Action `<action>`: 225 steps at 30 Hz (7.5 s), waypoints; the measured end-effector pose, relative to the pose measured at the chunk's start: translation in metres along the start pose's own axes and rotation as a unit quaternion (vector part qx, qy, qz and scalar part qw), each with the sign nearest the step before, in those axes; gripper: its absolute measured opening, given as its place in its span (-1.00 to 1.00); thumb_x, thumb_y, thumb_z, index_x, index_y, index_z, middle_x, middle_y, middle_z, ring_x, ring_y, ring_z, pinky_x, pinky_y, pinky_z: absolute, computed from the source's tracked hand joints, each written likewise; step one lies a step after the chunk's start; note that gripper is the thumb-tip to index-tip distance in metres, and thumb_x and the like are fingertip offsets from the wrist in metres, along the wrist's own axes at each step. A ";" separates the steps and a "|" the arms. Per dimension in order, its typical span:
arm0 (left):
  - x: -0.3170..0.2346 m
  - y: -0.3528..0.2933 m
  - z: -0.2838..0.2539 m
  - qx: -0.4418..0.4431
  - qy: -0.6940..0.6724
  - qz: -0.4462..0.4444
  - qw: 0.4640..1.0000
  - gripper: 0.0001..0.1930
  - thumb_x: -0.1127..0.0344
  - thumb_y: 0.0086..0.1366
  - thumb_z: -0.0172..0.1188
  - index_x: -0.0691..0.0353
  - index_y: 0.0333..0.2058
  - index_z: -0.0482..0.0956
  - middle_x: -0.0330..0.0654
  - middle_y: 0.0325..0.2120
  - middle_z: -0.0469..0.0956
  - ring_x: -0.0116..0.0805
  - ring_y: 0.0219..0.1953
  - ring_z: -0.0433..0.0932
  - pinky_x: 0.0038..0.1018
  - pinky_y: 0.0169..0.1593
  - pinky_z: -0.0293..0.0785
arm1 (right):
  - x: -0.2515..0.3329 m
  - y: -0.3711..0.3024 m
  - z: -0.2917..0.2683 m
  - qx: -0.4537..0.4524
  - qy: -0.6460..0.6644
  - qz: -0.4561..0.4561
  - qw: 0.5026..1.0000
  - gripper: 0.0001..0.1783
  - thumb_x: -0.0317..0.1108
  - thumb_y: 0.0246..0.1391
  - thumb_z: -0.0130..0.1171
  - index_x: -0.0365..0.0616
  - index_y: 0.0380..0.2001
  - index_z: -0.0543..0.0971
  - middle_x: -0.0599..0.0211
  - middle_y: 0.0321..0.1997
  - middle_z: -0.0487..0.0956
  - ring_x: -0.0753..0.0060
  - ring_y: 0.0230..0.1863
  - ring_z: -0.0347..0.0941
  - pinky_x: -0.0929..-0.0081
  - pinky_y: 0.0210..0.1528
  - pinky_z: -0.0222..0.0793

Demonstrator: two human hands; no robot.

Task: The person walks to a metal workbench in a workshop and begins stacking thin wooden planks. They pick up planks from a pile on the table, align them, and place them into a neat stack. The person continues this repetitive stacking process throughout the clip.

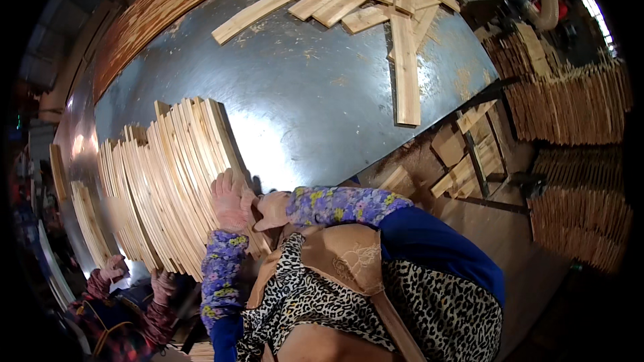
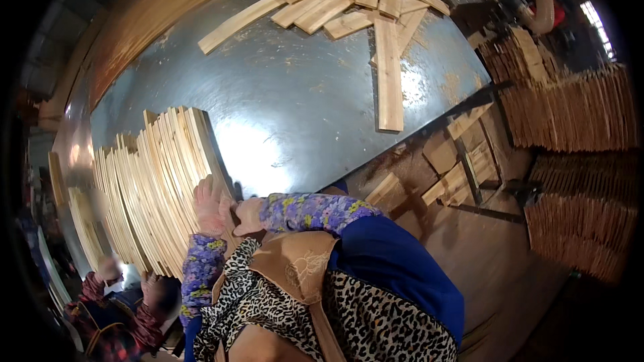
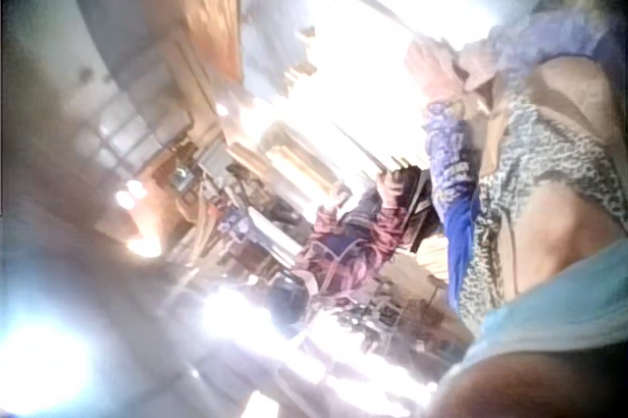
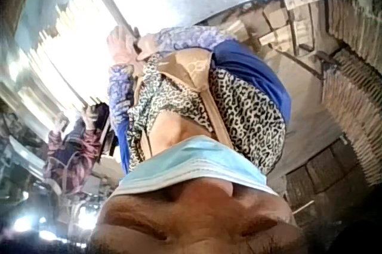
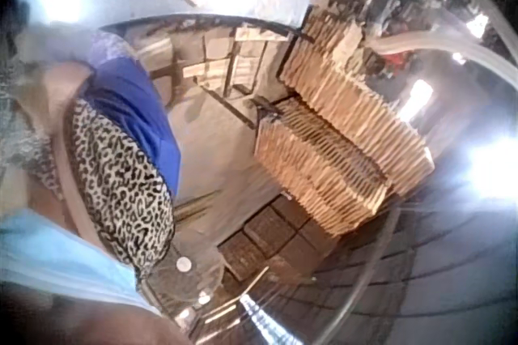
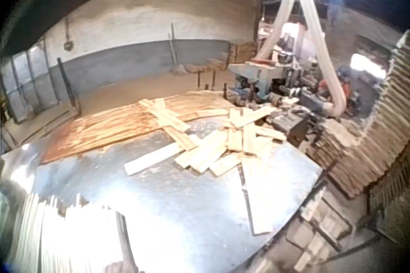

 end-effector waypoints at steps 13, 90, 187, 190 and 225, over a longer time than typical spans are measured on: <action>-0.073 0.099 0.035 0.033 -0.233 -0.191 0.953 -0.47 0.23 0.49 0.25 0.44 0.31 0.50 0.20 0.39 0.43 0.14 0.41 0.41 -0.09 0.47 0.34 | -0.405 -0.374 -0.148 -0.586 0.143 0.411 0.683 -0.13 -0.04 -0.02 0.54 -0.22 0.28 0.45 -0.25 0.17 0.55 -0.28 0.19 0.58 -0.05 0.20 0.58; 0.142 -0.192 -0.107 -0.127 -0.308 -0.548 0.767 -0.07 -0.09 0.34 0.38 0.40 0.49 0.27 0.32 0.31 0.52 0.14 0.38 0.51 -0.24 0.44 0.39 | -0.079 0.031 -0.060 -0.364 0.459 -0.029 0.810 -0.16 -0.12 0.49 0.25 -0.41 0.57 0.21 -0.06 0.63 0.29 0.10 0.66 0.14 0.23 0.65 0.08; 0.342 -0.065 -0.294 -0.303 -0.514 -0.148 0.789 -0.18 0.25 0.24 0.51 0.22 0.44 0.37 -0.14 0.16 0.61 -0.20 0.20 0.61 -0.25 0.21 0.60 | 0.077 -0.062 -0.406 -0.260 0.553 -0.477 0.631 -0.16 0.30 0.51 -0.01 -0.15 0.52 0.35 0.08 0.40 0.53 0.14 0.33 0.53 0.12 0.32 0.60; 0.310 -0.105 -0.254 -0.254 -0.437 -0.180 0.844 -0.23 0.20 0.31 0.43 0.22 0.44 0.37 -0.06 0.16 0.62 -0.09 0.19 0.62 -0.19 0.23 0.59 | 0.085 -0.066 -0.341 -0.288 0.520 -0.442 0.672 -0.20 0.26 0.57 -0.07 -0.17 0.52 0.35 0.06 0.40 0.51 0.17 0.33 0.52 0.13 0.34 0.58; 0.316 -0.267 -0.095 -0.012 -0.133 -0.561 0.817 -0.09 -0.05 0.35 0.32 0.41 0.50 0.26 0.22 0.31 0.53 0.15 0.31 0.54 -0.09 0.37 0.43 | -0.052 0.059 -0.067 -0.410 0.396 0.035 0.821 -0.05 0.09 0.29 0.36 -0.44 0.46 0.35 -0.17 0.38 0.56 0.00 0.42 0.47 0.14 0.48 0.32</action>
Point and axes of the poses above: each hand's wrist, its own y-axis towards the middle knuckle, its own z-axis out of the palm, x = y × z, the point moved 10 cm from there along y, towards the middle knuckle
